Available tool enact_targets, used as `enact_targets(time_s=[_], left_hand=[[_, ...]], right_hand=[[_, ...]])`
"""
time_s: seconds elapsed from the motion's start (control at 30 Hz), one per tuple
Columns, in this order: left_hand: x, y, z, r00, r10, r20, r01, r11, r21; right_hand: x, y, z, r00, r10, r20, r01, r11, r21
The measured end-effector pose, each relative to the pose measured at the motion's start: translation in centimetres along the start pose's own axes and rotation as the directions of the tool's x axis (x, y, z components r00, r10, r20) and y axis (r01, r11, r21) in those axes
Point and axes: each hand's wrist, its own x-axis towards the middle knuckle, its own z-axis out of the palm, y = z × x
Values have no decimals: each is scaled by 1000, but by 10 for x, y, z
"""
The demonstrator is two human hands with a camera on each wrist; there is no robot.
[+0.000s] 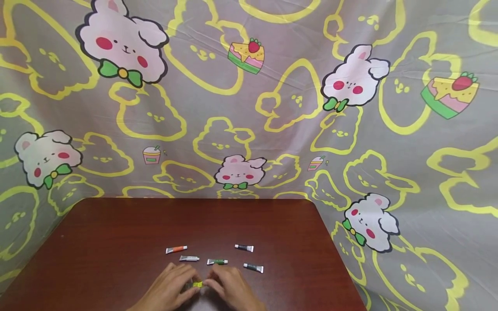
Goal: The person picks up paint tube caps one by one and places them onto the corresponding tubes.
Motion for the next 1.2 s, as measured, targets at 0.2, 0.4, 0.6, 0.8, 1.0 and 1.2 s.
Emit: enact_targets(time_s=[0.2, 0.4, 0.6, 0.8, 1.0, 1.2], left_hand=[[-2, -1, 1, 1000, 1, -1, -1, 1000, -9], [-3, -2, 2, 1000, 11, -3, -11, 1000, -27], [-1, -1, 0, 1000, -5, 28, 8, 996, -85], [1, 0, -2, 997, -16, 74, 27, 989, -144], [2, 0, -3, 997, -8, 74, 19, 989, -149], [1, -1, -1, 998, -11, 58, 19, 991, -130]], right_hand=[[-2, 0, -1, 1000, -30, 3, 30, 999, -18], [-3, -1, -1, 999, -23, 32, 24, 1000, -17], [-4, 1, -2, 999, -14, 41, 15, 1000, -24], [-6, 2, 0, 999, -6, 39, 8, 999, -39], [-7, 2, 0, 999, 28, 47, -26, 999, -44], [-8, 1, -2, 1000, 9, 30, -10, 1000, 29]])
